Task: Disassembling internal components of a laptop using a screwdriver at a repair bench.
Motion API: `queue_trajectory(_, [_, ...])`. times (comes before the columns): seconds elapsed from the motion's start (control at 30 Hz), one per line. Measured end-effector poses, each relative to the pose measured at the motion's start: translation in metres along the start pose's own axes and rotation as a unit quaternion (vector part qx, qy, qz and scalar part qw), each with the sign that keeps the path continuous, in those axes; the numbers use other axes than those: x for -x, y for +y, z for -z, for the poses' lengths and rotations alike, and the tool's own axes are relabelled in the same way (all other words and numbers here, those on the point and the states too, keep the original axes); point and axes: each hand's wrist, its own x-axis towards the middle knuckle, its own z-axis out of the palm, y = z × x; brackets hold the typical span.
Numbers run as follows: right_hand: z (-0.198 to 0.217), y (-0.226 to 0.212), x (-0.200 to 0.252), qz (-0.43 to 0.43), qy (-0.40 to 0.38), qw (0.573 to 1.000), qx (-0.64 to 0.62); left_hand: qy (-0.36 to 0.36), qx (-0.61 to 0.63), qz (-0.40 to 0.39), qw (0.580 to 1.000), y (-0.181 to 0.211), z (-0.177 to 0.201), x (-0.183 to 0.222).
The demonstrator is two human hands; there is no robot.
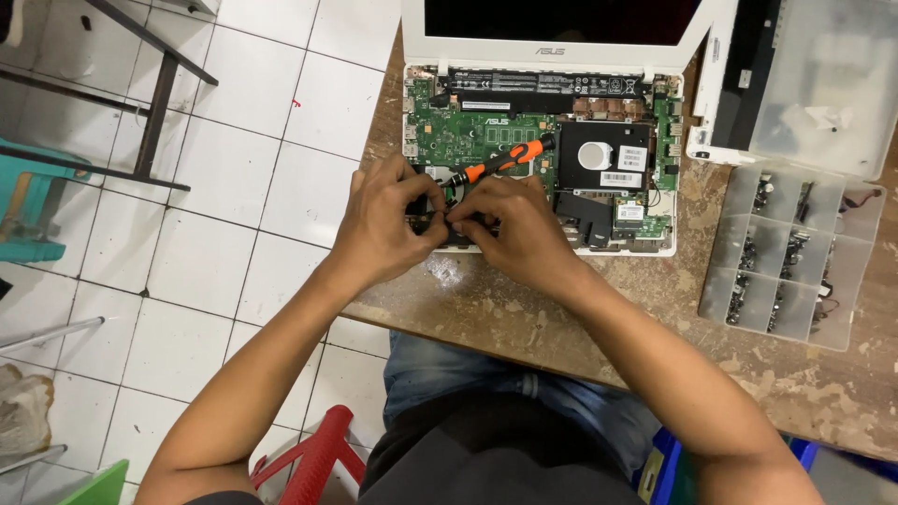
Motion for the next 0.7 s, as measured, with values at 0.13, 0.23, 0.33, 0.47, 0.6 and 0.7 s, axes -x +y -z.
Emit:
queue_trajectory(0.13, [0.000, 0.000, 0.001, -0.007, -0.003, 1.000, -0.006, -0.019, -0.001, 0.006, 1.000, -0.003, 0.004, -0.004])
queue_trajectory(0.23, [-0.001, 0.001, 0.001, -0.008, -0.003, 1.000, -0.013, -0.020, 0.008, 0.030, 0.999, 0.000, 0.004, -0.006])
queue_trajectory(0.33, [-0.002, 0.006, 0.002, -0.012, -0.003, 1.000, -0.012, -0.010, 0.003, 0.048, 0.999, 0.008, 0.003, -0.008])
queue_trajectory(0.47, [-0.004, 0.007, 0.002, -0.011, 0.002, 1.000, -0.005, -0.021, -0.002, 0.067, 0.998, 0.008, 0.004, -0.011])
queue_trajectory(0.6, [-0.005, 0.010, 0.003, -0.014, 0.002, 1.000, -0.005, -0.006, -0.013, 0.076, 0.997, 0.009, -0.004, -0.011])
queue_trajectory(0.7, [-0.004, 0.005, 0.002, -0.015, 0.007, 1.000, -0.006, 0.016, 0.001, 0.062, 0.998, 0.011, -0.003, -0.007])
